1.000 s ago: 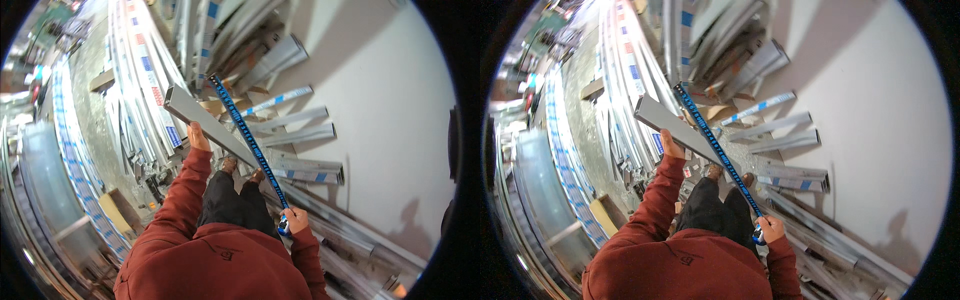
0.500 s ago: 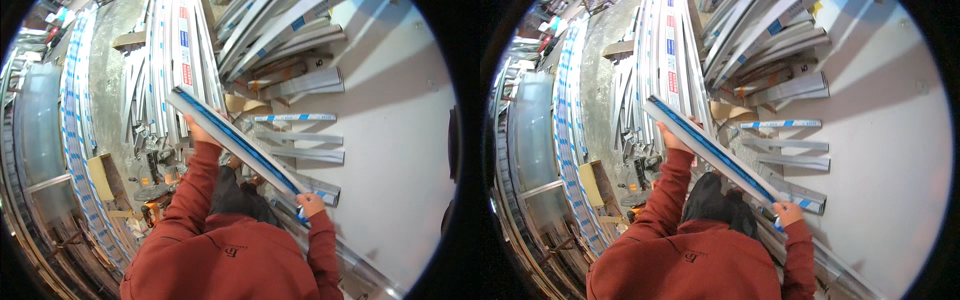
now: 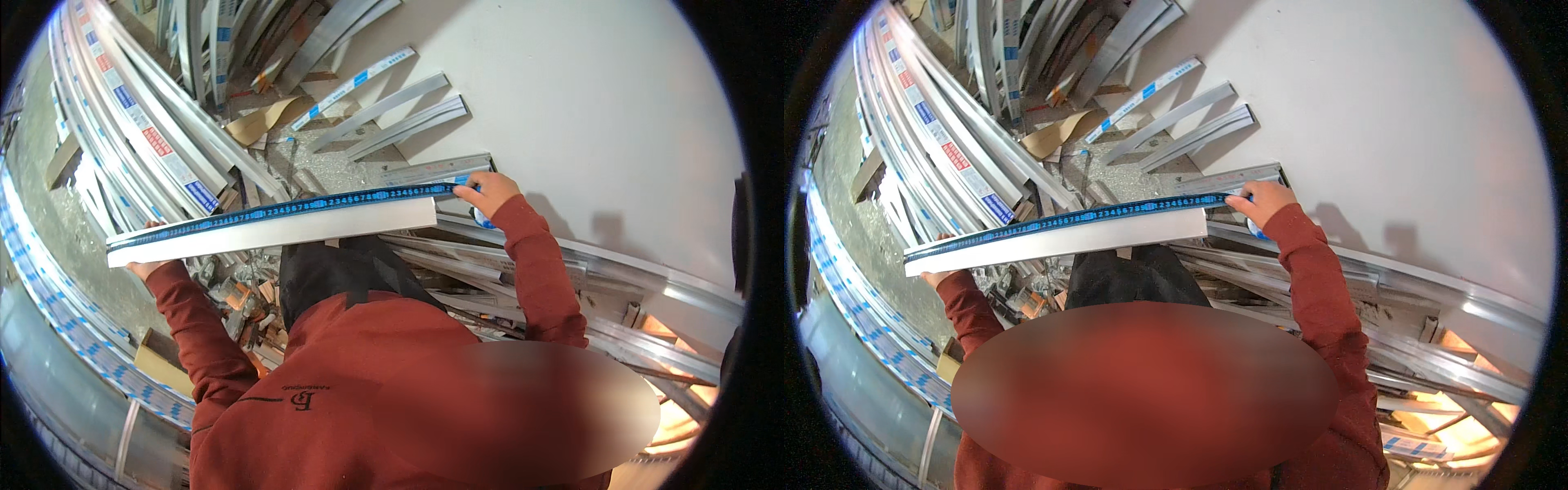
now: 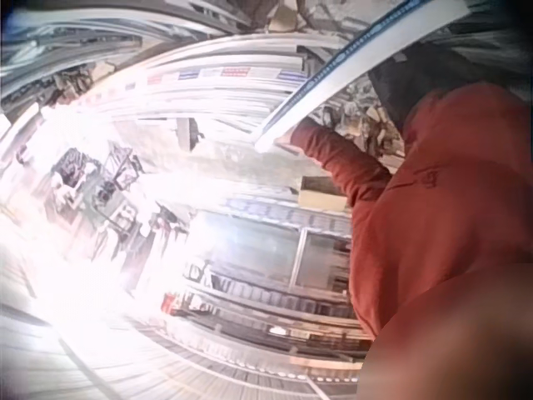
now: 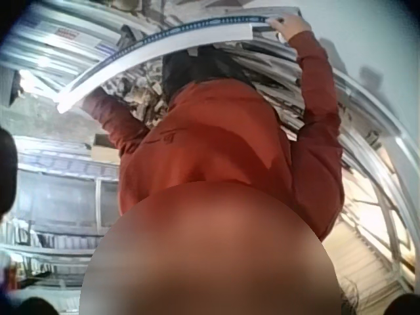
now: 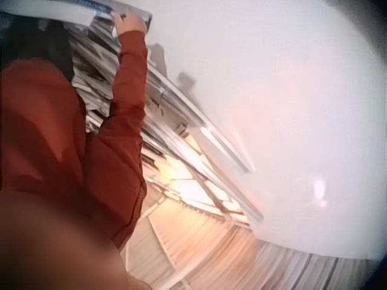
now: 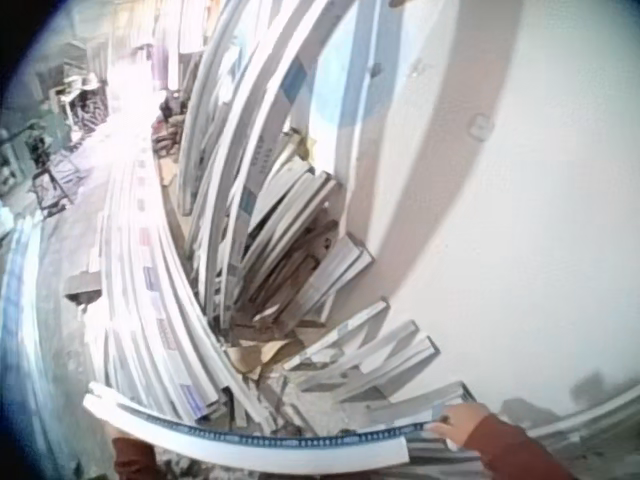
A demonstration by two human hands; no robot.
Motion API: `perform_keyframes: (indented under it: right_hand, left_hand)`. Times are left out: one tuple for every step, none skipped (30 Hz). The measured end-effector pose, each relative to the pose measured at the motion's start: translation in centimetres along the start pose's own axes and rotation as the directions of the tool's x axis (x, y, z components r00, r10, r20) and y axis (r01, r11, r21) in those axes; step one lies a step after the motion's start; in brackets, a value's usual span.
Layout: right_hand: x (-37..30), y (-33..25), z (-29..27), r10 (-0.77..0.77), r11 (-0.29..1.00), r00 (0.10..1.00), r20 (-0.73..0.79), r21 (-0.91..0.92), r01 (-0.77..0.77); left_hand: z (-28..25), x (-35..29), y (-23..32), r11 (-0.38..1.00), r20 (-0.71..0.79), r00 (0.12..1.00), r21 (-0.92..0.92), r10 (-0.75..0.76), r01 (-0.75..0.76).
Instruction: The person measures aluminum profiles with a tape measure, marks them, and cuts them to length using a miter saw. Cut pieces are placed on the floor among other profiles.
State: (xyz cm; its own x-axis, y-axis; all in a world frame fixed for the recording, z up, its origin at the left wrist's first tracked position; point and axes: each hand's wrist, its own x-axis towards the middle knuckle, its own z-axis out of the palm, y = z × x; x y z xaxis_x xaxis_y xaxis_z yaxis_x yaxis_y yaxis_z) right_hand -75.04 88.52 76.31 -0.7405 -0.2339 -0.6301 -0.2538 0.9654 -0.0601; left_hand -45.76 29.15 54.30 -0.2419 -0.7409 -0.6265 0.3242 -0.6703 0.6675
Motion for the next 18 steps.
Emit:
perform_keyframes:
  right_hand:
    - [0.0, -0.1, 0.0, 0.022, 1.0, 1.0, -0.001, -0.002, -0.022]
    - [-0.1, -0.1, 0.0, 0.034, 0.999, 0.999, 0.01, 0.012, -0.034]
    - [-0.1, -0.1, 0.0, 0.048, 0.999, 0.999, 0.019, 0.019, -0.049]
    - [-0.1, 0.1, 0.0, 0.05, 0.998, 0.999, 0.016, 0.029, -0.051]
    - [-0.1, 0.3, 0.1, 0.05, 0.999, 0.999, 0.002, 0.019, -0.05]
    - [-0.1, 0.6, 0.1, 0.057, 0.998, 0.998, 0.016, 0.027, -0.057]
    - [-0.1, 0.8, 0.3, 0.067, 0.997, 0.997, 0.026, 0.029, -0.068]
    - [0.0, 1.0, 0.4, 0.064, 0.997, 0.998, 0.025, 0.031, -0.065]
    - [0.0, 1.3, 0.5, 0.069, 0.997, 0.997, 0.028, 0.025, -0.069]
    - [0.1, 1.5, 0.6, 0.059, 0.998, 0.998, 0.02, 0.02, -0.059]
    - [0.1, 1.7, 0.7, 0.049, 0.999, 0.999, 0.013, 0.015, -0.049]
    - [0.2, 1.8, 0.8, 0.047, 0.999, 0.999, 0.014, 0.017, -0.047]
    - [0.2, 2.0, 0.9, 0.044, 0.999, 0.999, 0.014, 0.02, -0.044]
    - [0.3, 2.1, 1.0, 0.04, 0.999, 0.999, 0.014, 0.022, -0.041]
    - [0.3, 2.2, 1.0, 0.039, 0.999, 0.999, 0.014, 0.022, -0.039]
    - [0.3, 2.3, 1.1, 0.038, 0.999, 0.999, 0.015, 0.022, -0.038]
    - [0.3, 2.3, 1.1, 0.036, 0.999, 0.999, 0.016, 0.022, -0.037]
    - [0.3, 2.4, 1.1, 0.041, 0.999, 0.999, 0.024, 0.025, -0.042]
  left_hand:
    - [-0.5, 0.4, -0.1, 1.0, 0.019, 1.0, -0.01, -0.007, 0.007]
    - [-0.8, 1.0, -0.3, 0.997, 0.029, 0.999, 0.069, 0.037, -0.039]
    - [-1.3, 1.3, -0.4, 0.999, 0.085, 0.996, 0.043, 0.002, -0.006]
    - [-1.6, 1.7, -0.6, 0.999, 0.069, 0.997, 0.033, -0.023, 0.021]
    - [-1.9, 1.9, -0.8, 0.997, 0.072, 0.997, 0.077, 0.008, -0.013]
    - [-2.0, 2.1, -1.1, 0.997, 0.015, 1.0, 0.079, 0.017, -0.018]
    - [-2.1, 2.2, -1.3, 0.998, 0.024, 0.999, 0.058, -0.023, 0.021]
    - [-2.0, 2.1, -1.5, 0.997, 0.008, 0.998, 0.034, -0.066, 0.066]
    - [-1.9, 2.0, -1.8, 0.995, -0.013, 0.999, 0.081, -0.049, 0.05]
    - [-1.7, 1.8, -1.9, 0.993, 0.038, 0.999, 0.112, -0.038, 0.034]
    - [-1.5, 1.6, -2.1, 0.99, 0.024, 1.0, 0.139, -0.006, 0.003]
    - [-1.3, 1.4, -2.2, 0.986, 0.011, 1.0, 0.166, 0.026, -0.028]
    - [-1.1, 1.2, -2.2, 0.988, -0.002, 0.999, 0.153, 0.036, -0.035]
    - [-0.9, 1.1, -2.3, 0.989, -0.015, 0.999, 0.138, 0.047, -0.044]
    - [-0.8, 1.0, -2.3, 0.993, -0.024, 0.999, 0.107, 0.045, -0.043]
    - [-0.8, 1.0, -2.3, 0.99, -0.023, 0.998, 0.133, 0.05, -0.046]
    - [-0.8, 1.0, -2.3, 0.989, -0.019, 0.999, 0.142, 0.044, -0.041]
    - [-0.9, 1.2, -2.3, 0.988, -0.009, 0.999, 0.151, 0.035, -0.033]
